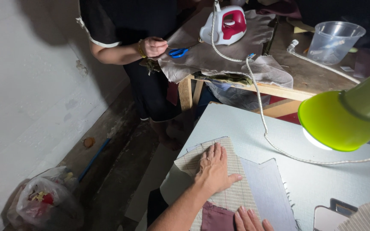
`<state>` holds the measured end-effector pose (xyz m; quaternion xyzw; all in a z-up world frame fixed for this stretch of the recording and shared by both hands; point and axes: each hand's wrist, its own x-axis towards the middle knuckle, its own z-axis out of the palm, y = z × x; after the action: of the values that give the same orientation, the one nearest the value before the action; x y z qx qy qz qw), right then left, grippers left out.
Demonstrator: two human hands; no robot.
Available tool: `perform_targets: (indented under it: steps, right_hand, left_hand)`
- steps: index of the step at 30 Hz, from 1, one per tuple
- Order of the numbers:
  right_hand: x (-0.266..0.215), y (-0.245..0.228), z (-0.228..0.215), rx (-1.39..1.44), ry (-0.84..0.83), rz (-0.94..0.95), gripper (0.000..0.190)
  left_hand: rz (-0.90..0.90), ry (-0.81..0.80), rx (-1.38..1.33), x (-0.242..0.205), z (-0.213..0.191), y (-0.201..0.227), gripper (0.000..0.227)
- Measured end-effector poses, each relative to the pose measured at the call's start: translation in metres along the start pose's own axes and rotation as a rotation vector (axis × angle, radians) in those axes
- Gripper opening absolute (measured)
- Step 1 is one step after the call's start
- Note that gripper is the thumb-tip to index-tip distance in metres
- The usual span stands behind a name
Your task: Cutting fabric with scissors and precisely aligning fabric layers on a sewing table.
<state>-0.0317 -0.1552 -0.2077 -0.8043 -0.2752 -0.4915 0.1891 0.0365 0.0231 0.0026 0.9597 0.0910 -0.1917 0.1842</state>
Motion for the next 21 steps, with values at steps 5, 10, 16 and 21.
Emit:
perform_targets:
  steps: [5,10,16,21]
  right_hand:
    - [0.046,0.001,-0.043,-0.011,-0.139,-0.113,0.034]
    - [0.049,0.013,-0.064,-0.052,-0.386,-0.237,0.063]
    - [0.045,0.019,-0.069,-0.023,-0.445,-0.292,0.1]
    - [0.046,0.017,-0.068,-0.025,-0.388,-0.29,0.097]
  left_hand:
    - [0.007,0.018,0.073,0.004,0.0,0.002,0.111]
    - [-0.008,0.007,0.082,0.007,-0.002,0.003,0.112]
    - [-0.009,0.024,0.093,0.007,-0.002,0.004,0.112]
    - [-0.003,0.047,0.119,0.009,-0.005,0.003,0.116]
